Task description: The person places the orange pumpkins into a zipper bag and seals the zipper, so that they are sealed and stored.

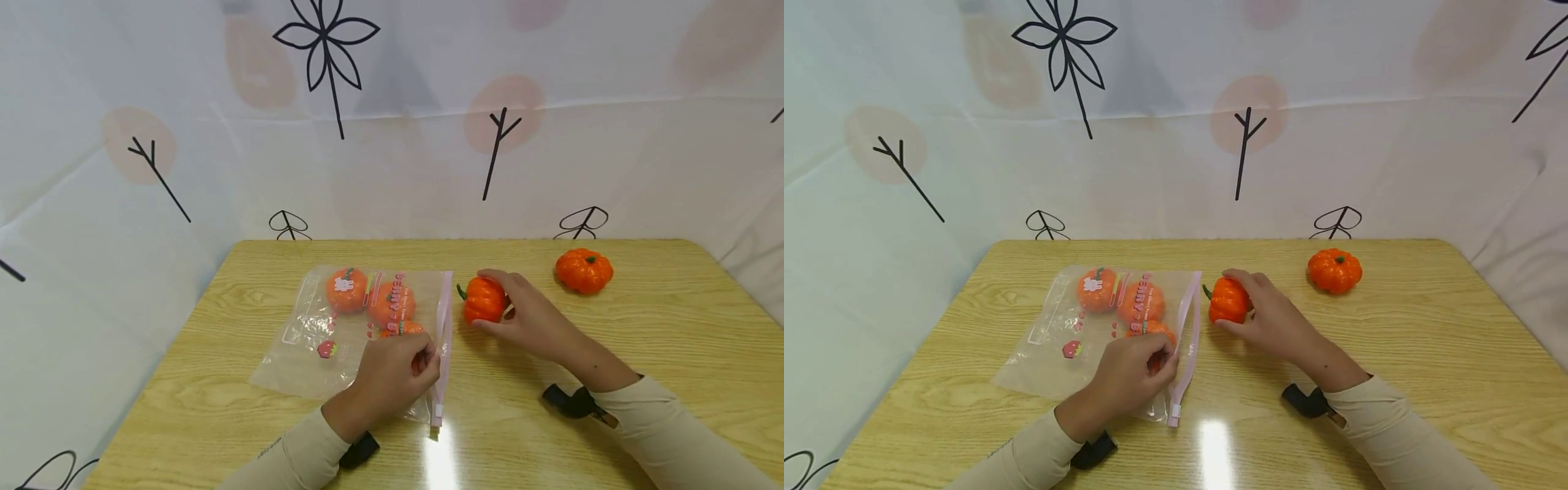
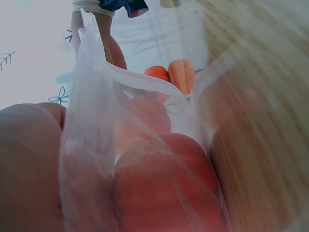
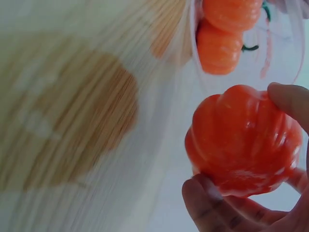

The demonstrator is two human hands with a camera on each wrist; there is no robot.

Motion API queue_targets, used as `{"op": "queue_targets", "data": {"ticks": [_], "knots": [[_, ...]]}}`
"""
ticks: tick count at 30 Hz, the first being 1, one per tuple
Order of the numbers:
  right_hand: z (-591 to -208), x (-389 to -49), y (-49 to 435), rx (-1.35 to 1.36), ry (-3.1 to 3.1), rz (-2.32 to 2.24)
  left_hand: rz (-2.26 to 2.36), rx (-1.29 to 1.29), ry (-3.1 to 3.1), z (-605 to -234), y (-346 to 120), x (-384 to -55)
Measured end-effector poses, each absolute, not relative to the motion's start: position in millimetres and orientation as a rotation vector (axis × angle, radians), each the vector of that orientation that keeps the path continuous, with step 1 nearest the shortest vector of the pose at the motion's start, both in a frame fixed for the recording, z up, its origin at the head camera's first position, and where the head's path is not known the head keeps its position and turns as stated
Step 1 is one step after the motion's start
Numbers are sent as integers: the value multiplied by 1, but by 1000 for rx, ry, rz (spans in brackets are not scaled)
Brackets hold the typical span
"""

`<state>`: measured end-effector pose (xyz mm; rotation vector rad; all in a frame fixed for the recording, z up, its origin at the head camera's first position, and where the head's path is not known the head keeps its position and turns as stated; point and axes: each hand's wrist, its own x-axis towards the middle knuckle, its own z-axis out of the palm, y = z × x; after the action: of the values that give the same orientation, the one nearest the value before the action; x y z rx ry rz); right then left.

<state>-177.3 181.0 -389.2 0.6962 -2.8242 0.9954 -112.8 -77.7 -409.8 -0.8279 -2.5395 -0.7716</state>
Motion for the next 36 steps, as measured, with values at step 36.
{"op": "queue_targets", "data": {"ticks": [36], "knots": [[-403,-166,161,806,-2898,1312,-784,-827,-2557,-410,-78,-113]]}}
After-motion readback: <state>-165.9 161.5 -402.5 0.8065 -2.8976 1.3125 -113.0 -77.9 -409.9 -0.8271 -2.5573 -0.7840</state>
